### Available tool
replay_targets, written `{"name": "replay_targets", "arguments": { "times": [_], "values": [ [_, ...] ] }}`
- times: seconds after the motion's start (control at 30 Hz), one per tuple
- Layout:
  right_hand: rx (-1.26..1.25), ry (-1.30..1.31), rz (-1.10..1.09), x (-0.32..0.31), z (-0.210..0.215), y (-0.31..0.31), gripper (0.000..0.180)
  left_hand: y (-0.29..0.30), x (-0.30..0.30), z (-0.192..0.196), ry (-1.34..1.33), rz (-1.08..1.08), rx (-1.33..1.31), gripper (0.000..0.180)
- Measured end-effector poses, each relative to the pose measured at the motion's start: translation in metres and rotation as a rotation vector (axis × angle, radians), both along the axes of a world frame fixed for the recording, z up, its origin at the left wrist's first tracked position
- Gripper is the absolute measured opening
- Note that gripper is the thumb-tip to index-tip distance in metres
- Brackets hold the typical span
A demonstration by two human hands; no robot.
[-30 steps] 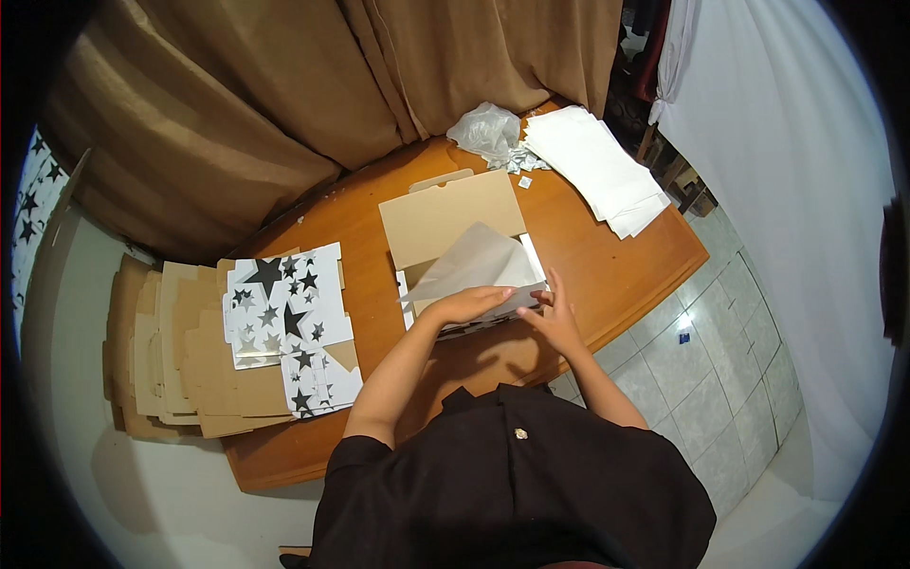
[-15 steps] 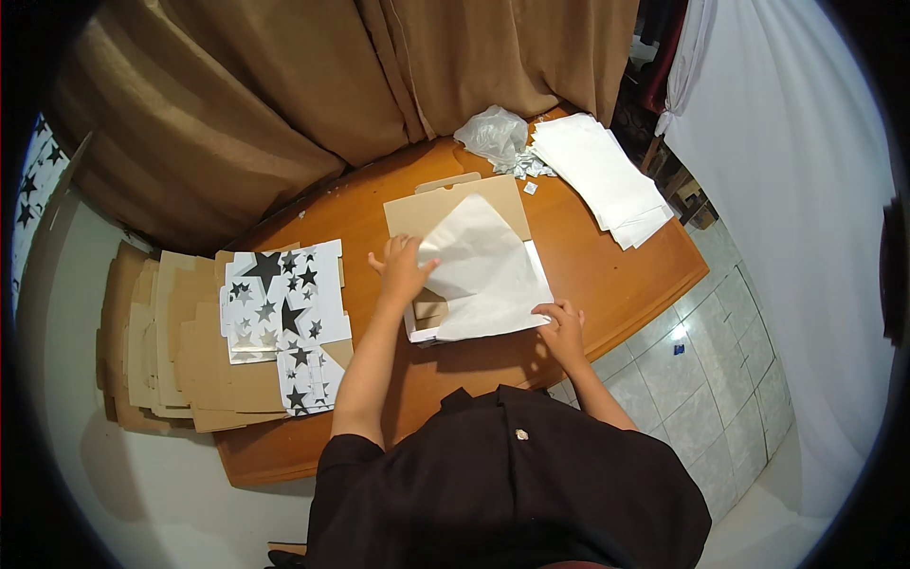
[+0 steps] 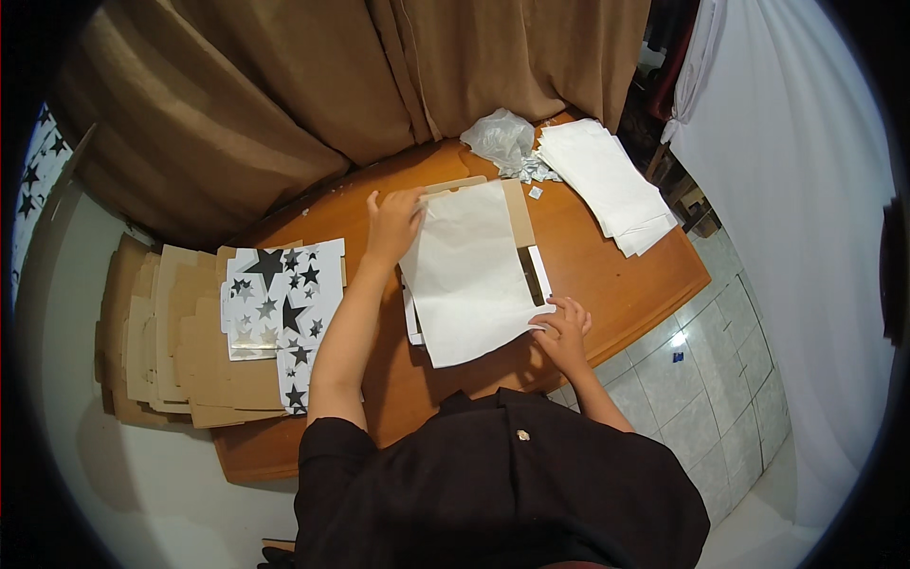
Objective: The person is assembling shoe boxes, inserting tissue paper and silica gel, then placing the boxes on a shelf.
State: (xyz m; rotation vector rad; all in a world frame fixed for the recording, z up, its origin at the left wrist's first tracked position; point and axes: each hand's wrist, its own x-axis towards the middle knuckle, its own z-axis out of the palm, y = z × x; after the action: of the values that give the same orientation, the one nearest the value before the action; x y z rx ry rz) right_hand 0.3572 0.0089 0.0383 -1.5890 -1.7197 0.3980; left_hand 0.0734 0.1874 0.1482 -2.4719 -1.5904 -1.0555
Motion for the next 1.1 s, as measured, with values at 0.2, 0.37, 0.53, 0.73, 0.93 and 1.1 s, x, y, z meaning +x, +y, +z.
{"name": "replay_targets", "arguments": {
  "times": [0.2, 0.37, 0.53, 0.73, 0.93, 1.1],
  "values": [
    [-0.001, 0.0, -0.035, -0.003, -0.004, -0.005, 0.013, -0.023, 0.044, -0.067, 0.56, -0.638, -0.048, 0.018],
    [-0.007, 0.066, -0.011, -0.002, -0.007, -0.008, 0.013, -0.03, 0.029, -0.12, 0.601, -0.913, -0.458, 0.039],
    [-0.068, 0.082, 0.008, -0.007, -0.014, -0.005, 0.014, -0.018, 0.027, -0.158, 0.75, -0.942, -0.571, 0.05],
    [-0.081, 0.069, 0.098, 0.009, -0.005, 0.015, 0.019, -0.011, 0.028, -0.161, 0.525, -0.991, -0.631, 0.046],
    [0.009, 0.263, 0.037, 0.034, 0.008, 0.068, 0.025, -0.022, 0.036, -0.122, 0.615, -0.302, -1.075, 0.023],
    [0.025, 0.303, 0.103, 0.031, 0.022, 0.116, 0.025, -0.041, 0.039, -0.135, 0.58, -0.188, -0.837, 0.029]
  ]
}}
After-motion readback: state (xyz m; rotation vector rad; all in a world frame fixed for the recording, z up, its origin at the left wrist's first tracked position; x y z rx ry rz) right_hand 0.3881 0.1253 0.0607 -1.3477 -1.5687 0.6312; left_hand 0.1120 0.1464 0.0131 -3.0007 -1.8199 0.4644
